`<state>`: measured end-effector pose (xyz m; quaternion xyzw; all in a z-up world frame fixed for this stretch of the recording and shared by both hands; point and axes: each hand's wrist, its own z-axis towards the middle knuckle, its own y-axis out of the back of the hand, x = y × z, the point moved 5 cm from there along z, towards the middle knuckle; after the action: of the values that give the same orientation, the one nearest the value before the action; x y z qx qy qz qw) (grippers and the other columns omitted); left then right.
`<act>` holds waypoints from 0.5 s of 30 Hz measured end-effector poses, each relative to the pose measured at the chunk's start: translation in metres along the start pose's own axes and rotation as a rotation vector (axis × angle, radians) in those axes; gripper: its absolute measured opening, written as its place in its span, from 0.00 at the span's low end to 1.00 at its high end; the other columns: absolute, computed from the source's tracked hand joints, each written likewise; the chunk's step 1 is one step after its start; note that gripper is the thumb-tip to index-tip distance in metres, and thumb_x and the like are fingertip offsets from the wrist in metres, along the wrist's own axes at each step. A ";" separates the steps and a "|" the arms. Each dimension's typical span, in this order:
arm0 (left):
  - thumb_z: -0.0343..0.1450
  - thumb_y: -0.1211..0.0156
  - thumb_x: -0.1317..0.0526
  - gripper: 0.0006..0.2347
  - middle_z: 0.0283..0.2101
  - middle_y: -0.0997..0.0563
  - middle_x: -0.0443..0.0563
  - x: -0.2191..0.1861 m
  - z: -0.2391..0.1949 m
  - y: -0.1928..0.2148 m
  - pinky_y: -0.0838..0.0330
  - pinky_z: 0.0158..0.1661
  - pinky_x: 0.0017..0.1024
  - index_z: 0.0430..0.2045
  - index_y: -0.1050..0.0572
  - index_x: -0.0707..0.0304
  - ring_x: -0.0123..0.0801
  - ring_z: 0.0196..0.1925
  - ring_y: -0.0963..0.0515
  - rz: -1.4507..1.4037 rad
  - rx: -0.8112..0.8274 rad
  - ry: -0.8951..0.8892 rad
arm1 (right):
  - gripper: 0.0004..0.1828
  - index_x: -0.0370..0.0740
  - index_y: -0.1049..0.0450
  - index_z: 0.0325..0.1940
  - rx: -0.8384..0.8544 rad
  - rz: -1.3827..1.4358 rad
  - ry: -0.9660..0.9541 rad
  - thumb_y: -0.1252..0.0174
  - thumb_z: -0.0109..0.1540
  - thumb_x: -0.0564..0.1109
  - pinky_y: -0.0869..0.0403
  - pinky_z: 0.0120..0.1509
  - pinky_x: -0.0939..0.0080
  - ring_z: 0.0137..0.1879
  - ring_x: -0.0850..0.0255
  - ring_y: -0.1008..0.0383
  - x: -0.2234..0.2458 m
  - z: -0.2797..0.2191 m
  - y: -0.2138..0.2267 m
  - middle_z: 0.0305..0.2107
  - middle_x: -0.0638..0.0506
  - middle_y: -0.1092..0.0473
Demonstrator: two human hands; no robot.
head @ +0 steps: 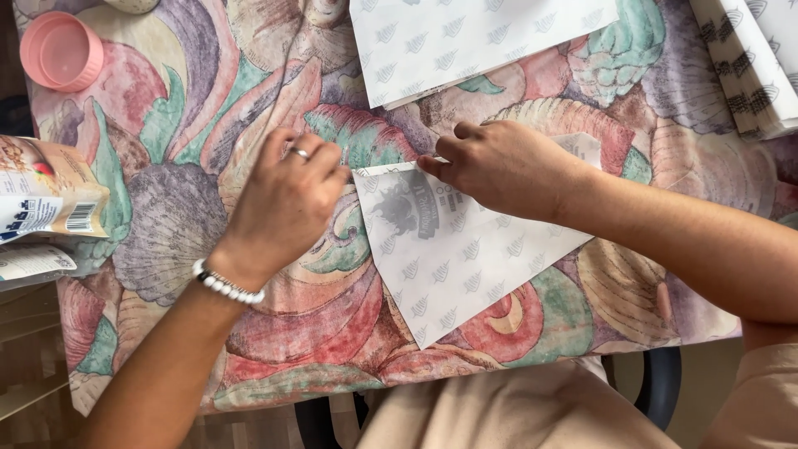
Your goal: Folding printed packaging paper into triangular shapes and trimming them with scissors
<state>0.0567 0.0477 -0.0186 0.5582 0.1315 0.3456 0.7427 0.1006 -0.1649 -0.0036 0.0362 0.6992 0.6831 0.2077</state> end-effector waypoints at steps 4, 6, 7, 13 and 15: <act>0.70 0.46 0.73 0.14 0.48 0.24 0.60 -0.011 0.007 0.011 0.30 0.56 0.44 0.48 0.22 0.71 0.46 0.54 0.23 -0.048 -0.018 0.135 | 0.13 0.53 0.20 0.52 -0.015 -0.018 -0.007 0.40 0.63 0.44 0.21 0.43 0.67 0.40 0.63 0.23 0.002 0.001 0.000 0.32 0.58 0.27; 0.67 0.47 0.76 0.21 0.53 0.24 0.63 -0.031 0.015 0.001 0.27 0.54 0.44 0.57 0.25 0.72 0.51 0.56 0.24 -0.121 -0.050 0.164 | 0.13 0.53 0.20 0.52 -0.008 -0.015 -0.021 0.41 0.63 0.43 0.21 0.43 0.67 0.40 0.63 0.23 0.002 0.000 0.002 0.32 0.57 0.27; 0.67 0.48 0.75 0.22 0.51 0.23 0.63 -0.042 0.018 -0.011 0.26 0.52 0.42 0.59 0.28 0.73 0.50 0.54 0.22 -0.133 0.003 0.188 | 0.13 0.53 0.20 0.52 -0.003 -0.011 -0.020 0.41 0.63 0.43 0.21 0.43 0.67 0.40 0.63 0.23 0.002 -0.001 0.002 0.32 0.57 0.28; 0.70 0.50 0.71 0.20 0.49 0.23 0.61 -0.066 0.027 -0.022 0.30 0.56 0.41 0.59 0.28 0.72 0.45 0.53 0.22 0.097 0.050 0.197 | 0.14 0.50 0.21 0.48 -0.027 0.211 -0.059 0.45 0.63 0.37 0.20 0.40 0.61 0.40 0.59 0.24 -0.024 -0.027 -0.015 0.34 0.56 0.29; 0.69 0.50 0.71 0.20 0.49 0.22 0.61 -0.071 0.028 -0.019 0.32 0.60 0.45 0.58 0.27 0.72 0.46 0.54 0.23 0.135 0.065 0.215 | 0.17 0.49 0.20 0.50 0.026 0.271 -0.103 0.47 0.63 0.34 0.19 0.39 0.60 0.40 0.60 0.24 -0.036 -0.040 -0.021 0.35 0.56 0.28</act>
<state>0.0284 -0.0220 -0.0398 0.5492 0.1835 0.4481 0.6811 0.1246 -0.2154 -0.0163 0.1679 0.6849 0.6932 0.1488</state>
